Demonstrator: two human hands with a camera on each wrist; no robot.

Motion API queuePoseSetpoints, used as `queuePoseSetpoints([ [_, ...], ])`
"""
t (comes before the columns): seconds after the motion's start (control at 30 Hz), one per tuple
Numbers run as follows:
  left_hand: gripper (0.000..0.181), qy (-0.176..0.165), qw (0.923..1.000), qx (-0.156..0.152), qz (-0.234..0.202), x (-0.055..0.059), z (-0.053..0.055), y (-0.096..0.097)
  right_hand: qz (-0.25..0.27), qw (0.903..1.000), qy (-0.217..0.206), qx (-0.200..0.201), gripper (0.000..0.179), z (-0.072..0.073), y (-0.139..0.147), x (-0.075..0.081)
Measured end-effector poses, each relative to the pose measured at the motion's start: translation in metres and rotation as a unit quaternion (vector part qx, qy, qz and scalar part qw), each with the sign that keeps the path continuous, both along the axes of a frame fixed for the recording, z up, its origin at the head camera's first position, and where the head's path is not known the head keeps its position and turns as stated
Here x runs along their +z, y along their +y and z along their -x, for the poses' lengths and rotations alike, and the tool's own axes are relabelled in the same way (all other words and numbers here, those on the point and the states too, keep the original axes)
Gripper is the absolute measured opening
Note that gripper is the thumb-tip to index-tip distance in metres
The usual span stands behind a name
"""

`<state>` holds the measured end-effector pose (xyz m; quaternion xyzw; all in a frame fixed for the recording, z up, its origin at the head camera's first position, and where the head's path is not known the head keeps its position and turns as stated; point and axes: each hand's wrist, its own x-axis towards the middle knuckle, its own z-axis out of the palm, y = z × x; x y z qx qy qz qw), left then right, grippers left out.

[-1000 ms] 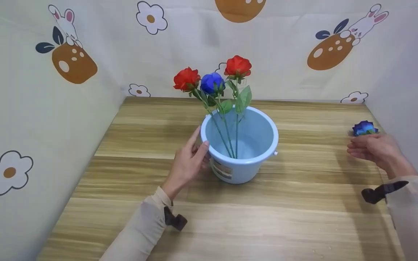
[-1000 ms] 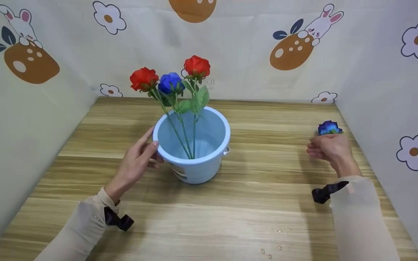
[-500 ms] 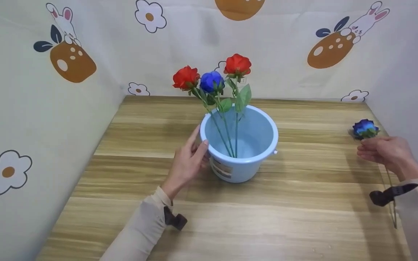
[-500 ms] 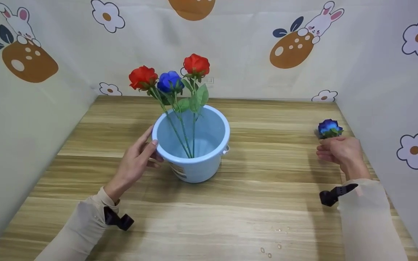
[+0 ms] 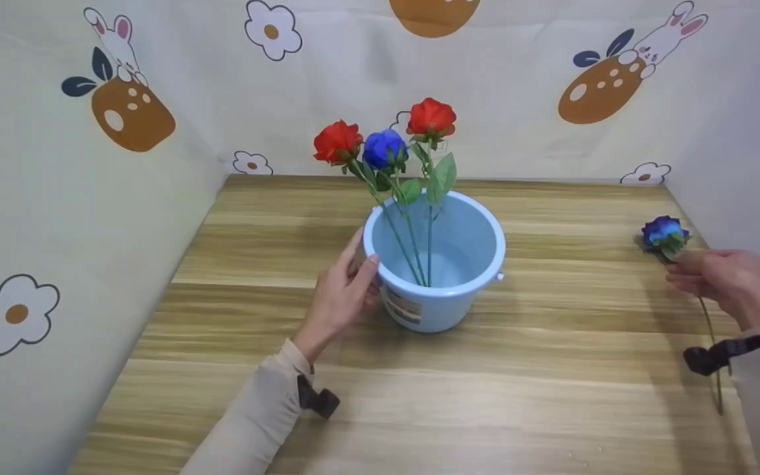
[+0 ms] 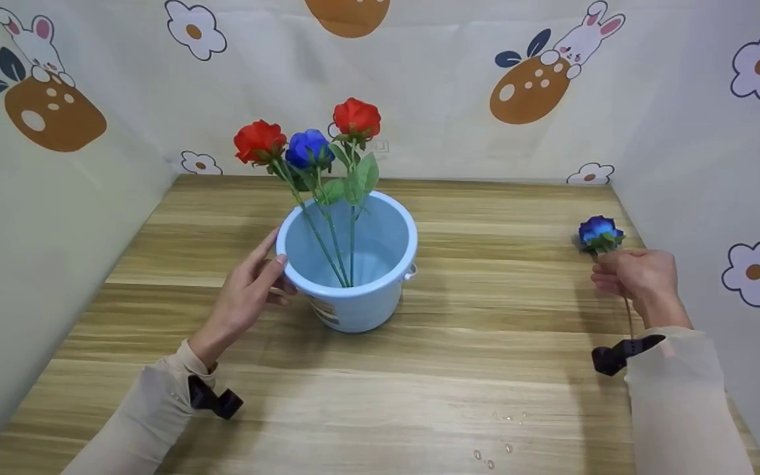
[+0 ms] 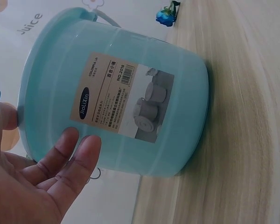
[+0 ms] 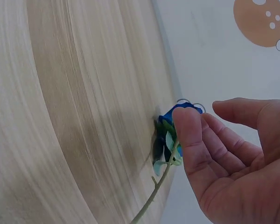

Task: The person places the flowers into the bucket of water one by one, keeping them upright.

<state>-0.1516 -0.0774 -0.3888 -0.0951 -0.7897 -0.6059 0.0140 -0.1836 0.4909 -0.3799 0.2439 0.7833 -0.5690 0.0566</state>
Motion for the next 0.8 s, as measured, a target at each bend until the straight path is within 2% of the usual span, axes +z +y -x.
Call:
queuePoseSetpoints([
  [0.07, 0.063, -0.001, 1.0000, 0.001, 0.001, 0.000, 0.000, 0.000, -0.011, 0.9999, 0.000, -0.005, 0.013, 0.000, 0.003, -0.001],
  [0.2, 0.062, -0.003, 1.0000, -0.005, -0.004, 0.000, 0.001, 0.000, -0.013, 0.9998, 0.000, -0.017, 0.033, -0.002, 0.009, -0.002],
  [0.23, 0.062, -0.004, 1.0000, -0.007, -0.005, 0.000, 0.001, 0.000, -0.014, 0.9997, 0.001, -0.019, 0.033, -0.003, 0.011, -0.002],
  [0.37, 0.062, -0.007, 0.9999, -0.011, -0.005, 0.001, 0.000, 0.000, -0.050, 0.9984, 0.003, -0.025, 0.010, -0.006, 0.015, -0.003],
  [0.5, 0.062, -0.010, 0.9999, -0.008, -0.010, 0.002, 0.000, 0.000, -0.109, 0.9936, -0.001, -0.031, 0.046, -0.008, 0.016, -0.004],
  [0.6, 0.062, -0.013, 0.9998, -0.006, -0.012, 0.002, 0.000, 0.000, -0.128, 0.9909, -0.005, -0.041, 0.054, -0.008, 0.017, -0.004],
  [0.8, 0.062, -0.010, 0.9999, -0.008, -0.011, 0.001, 0.000, 0.000, -0.148, 0.9874, -0.017, -0.052, 0.058, -0.007, 0.019, -0.004],
])
